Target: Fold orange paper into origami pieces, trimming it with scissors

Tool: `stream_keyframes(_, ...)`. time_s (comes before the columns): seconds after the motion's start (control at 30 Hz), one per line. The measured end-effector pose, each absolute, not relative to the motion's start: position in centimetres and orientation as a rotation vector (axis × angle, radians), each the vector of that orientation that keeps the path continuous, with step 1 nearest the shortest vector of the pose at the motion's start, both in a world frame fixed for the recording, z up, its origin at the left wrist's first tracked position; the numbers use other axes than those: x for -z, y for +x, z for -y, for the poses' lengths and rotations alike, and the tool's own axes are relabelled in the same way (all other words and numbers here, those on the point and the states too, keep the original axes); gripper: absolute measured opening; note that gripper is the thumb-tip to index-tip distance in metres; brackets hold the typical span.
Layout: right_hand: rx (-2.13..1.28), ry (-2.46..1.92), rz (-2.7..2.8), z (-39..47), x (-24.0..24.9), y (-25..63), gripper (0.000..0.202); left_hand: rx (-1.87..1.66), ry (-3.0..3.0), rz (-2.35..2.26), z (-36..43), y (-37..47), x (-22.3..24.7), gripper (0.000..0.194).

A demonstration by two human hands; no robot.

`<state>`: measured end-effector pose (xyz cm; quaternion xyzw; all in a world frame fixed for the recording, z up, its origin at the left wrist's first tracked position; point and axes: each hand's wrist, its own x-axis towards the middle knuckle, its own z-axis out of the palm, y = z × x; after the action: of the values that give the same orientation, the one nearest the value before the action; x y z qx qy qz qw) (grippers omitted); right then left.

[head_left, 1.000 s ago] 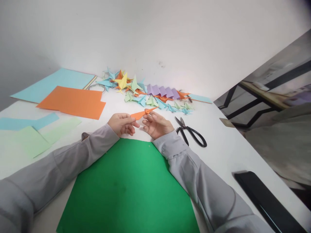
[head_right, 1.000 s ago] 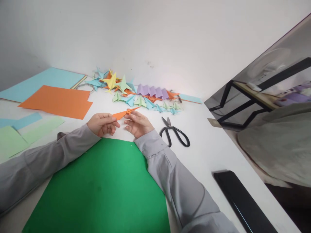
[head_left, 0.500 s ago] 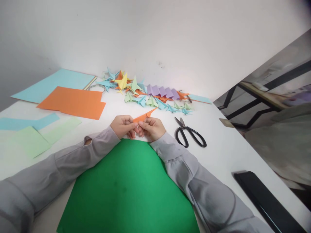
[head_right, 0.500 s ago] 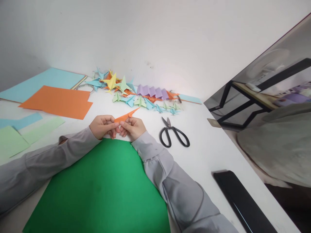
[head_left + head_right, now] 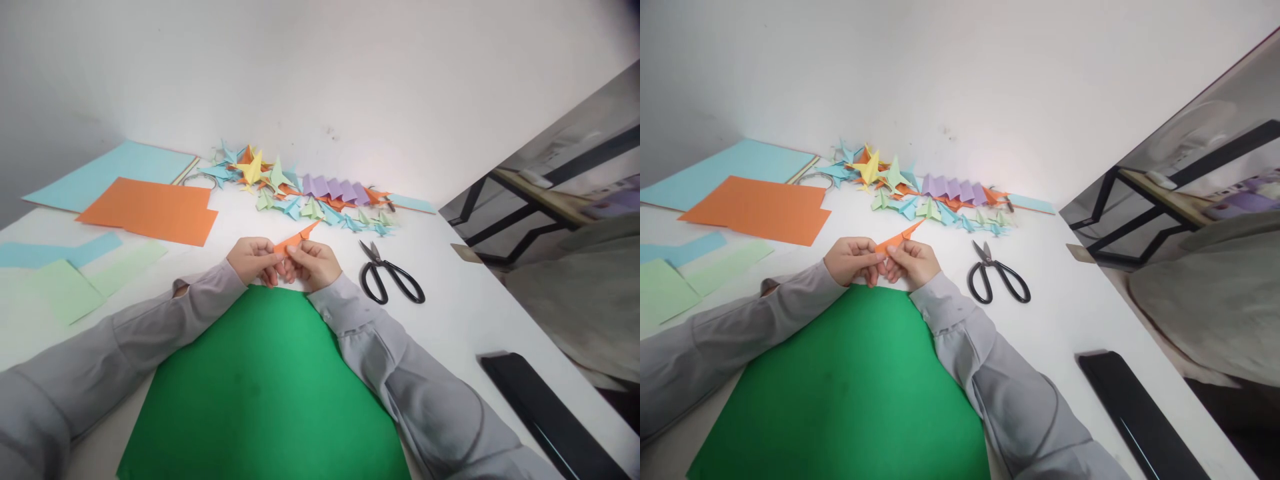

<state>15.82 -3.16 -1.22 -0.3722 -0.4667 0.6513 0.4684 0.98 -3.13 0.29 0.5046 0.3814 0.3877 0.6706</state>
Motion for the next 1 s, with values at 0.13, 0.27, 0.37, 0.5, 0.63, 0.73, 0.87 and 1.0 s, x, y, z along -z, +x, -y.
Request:
stream_keyframes(0.13,-1.557,-0.937,1.171,3.21,1.45,15.63,0.038,-0.847,1.160,-0.861,3.18,0.93,-0.22,0.036)
stream_keyframes(0.27,-1.554,-0.912,1.138,3.07,1.66,15.77,0.038,-0.824,1.182,-0.860,3.31,0.92,-0.43,0.034)
stream_keyframes(0.37,-1.549,-0.904,1.134,3.03,1.74,15.83,0.037,-0.814,1.195,-0.871,3.37,0.94,-0.59,0.033)
stream_keyframes(0.5,-1.536,-0.909,1.119,3.14,1.64,15.75,0.037,-0.816,1.198,-0.880,3.28,0.96,-0.57,0.034)
stream_keyframes(0.63,-1.544,-0.904,1.095,3.25,1.27,15.74,0.037,-0.830,1.167,-0.861,3.05,0.87,-0.25,0.035)
stream_keyframes(0.73,-1.598,-0.918,1.067,3.23,1.10,15.76,0.043,-0.827,1.154,-0.841,2.92,0.79,-0.01,0.037)
stream_keyframes(0.87,-1.557,-0.917,1.111,3.24,1.38,15.61,0.039,-0.832,1.174,-0.849,3.06,0.80,-0.15,0.036)
stream_keyframes(1.0,-1.478,-0.908,1.164,3.32,1.65,15.57,0.039,-0.823,1.220,-0.888,3.49,0.96,-0.71,0.032)
